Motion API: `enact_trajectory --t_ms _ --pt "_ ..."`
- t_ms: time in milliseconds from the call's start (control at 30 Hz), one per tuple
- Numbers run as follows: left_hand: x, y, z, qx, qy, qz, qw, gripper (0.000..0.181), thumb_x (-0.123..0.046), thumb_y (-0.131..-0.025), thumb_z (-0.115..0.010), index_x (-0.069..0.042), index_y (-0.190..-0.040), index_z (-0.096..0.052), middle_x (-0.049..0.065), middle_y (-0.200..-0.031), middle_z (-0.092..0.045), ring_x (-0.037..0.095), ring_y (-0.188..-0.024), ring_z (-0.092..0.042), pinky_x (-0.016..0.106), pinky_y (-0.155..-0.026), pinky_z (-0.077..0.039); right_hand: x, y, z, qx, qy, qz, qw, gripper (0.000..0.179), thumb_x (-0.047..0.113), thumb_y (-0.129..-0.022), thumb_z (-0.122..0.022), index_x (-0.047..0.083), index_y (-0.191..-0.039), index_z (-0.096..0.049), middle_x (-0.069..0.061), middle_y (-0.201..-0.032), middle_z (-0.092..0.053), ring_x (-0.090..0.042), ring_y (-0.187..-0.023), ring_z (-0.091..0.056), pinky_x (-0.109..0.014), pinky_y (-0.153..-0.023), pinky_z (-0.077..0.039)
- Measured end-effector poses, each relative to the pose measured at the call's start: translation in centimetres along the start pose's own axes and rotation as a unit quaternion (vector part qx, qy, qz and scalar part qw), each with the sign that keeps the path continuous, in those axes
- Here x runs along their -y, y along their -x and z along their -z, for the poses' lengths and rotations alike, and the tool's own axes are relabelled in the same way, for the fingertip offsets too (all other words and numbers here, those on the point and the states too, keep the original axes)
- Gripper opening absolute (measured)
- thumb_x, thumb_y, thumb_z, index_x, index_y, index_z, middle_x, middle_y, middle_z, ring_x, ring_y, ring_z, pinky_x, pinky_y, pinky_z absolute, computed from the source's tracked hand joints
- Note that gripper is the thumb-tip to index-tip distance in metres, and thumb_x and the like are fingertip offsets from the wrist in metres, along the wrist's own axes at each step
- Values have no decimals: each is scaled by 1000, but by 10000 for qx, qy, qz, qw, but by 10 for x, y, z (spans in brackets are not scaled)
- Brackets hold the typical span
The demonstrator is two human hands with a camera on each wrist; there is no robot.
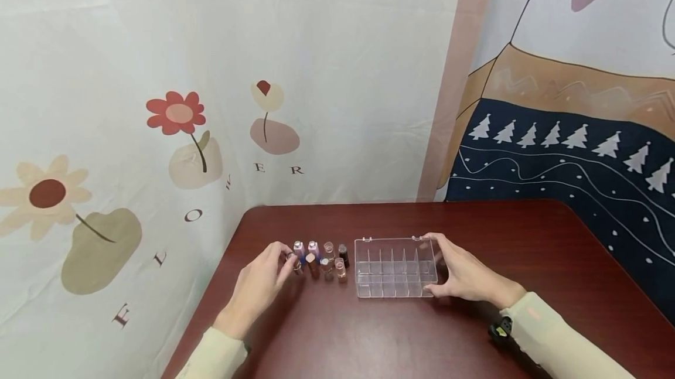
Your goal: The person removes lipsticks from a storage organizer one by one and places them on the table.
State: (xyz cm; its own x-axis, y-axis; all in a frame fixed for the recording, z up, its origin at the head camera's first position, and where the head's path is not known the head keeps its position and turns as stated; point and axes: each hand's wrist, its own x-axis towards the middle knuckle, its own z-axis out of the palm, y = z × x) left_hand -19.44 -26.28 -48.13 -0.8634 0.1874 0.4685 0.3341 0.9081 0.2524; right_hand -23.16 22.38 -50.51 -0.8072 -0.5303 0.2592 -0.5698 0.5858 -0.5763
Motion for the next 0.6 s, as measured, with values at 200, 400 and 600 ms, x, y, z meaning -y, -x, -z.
enact_trajectory --t_ms 200,400,600 --pt "2 0 -4 143 -37 -2 9999 14 -25 -112 -81 -15 -116 -73 1 -100 -74 8 -72 -61 32 -62 -54 0 0 0 -9 -4 42 10000 104 22 -79 -109 12 -161 -45 -14 -147 -72 -15 -102 -80 -29 -90 -66" --pt "6 1 -11 287 -54 46 9996 15 -25 -112 -82 -15 -115 -72 -1 -101 -74 8 -72 -62 34 -63 -57 1 0 2 -52 8 66 10000 104 23 -79 -109 11 -161 -46 -15 -145 -72 -16 -101 -80 -30 -90 -66" --pt "7 0 -16 452 -94 111 9989 16 -28 -112 -82 -17 -114 -71 -4 -98 -70 8 -72 -61 33 -63 -55 0 0 0 3 20 0 10000 104 22 -79 -108 11 -162 -45 -11 -145 -72 -16 -103 -80 -30 -91 -66"
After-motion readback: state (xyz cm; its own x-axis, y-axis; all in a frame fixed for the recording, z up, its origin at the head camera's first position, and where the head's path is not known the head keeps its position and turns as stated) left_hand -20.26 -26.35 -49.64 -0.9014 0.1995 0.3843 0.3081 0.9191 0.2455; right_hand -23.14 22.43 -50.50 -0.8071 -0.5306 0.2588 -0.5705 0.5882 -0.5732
